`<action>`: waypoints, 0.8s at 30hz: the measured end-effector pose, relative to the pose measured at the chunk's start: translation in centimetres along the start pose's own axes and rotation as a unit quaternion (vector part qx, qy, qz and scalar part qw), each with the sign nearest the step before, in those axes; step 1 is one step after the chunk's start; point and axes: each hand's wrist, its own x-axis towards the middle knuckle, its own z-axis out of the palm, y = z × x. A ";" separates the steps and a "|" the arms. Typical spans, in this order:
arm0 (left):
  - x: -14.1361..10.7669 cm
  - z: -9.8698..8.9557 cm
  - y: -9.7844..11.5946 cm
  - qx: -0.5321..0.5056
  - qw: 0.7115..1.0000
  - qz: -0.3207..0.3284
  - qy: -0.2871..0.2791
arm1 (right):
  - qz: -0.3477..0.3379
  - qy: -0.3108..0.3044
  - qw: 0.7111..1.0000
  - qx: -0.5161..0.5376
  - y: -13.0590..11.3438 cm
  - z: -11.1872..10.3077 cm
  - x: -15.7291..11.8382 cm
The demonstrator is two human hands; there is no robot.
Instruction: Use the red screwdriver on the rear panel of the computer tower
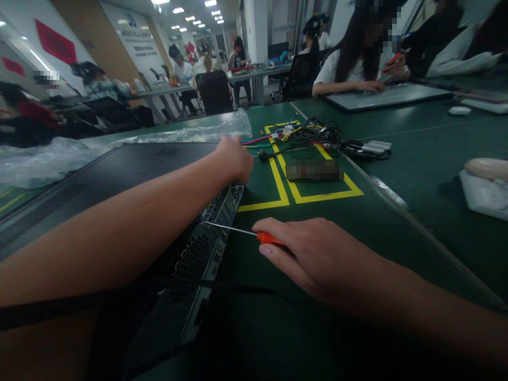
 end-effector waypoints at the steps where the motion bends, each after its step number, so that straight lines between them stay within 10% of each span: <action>1: 0.0 -0.1 0.0 -0.002 1.000 -0.001 -0.002 | 0.001 -0.009 1.000 0.006 0.0 -0.1 0.0; 24: -0.1 -0.2 0.0 -0.034 0.999 -0.006 -0.007 | 0.026 -0.064 0.997 0.040 0.0 -0.4 -0.2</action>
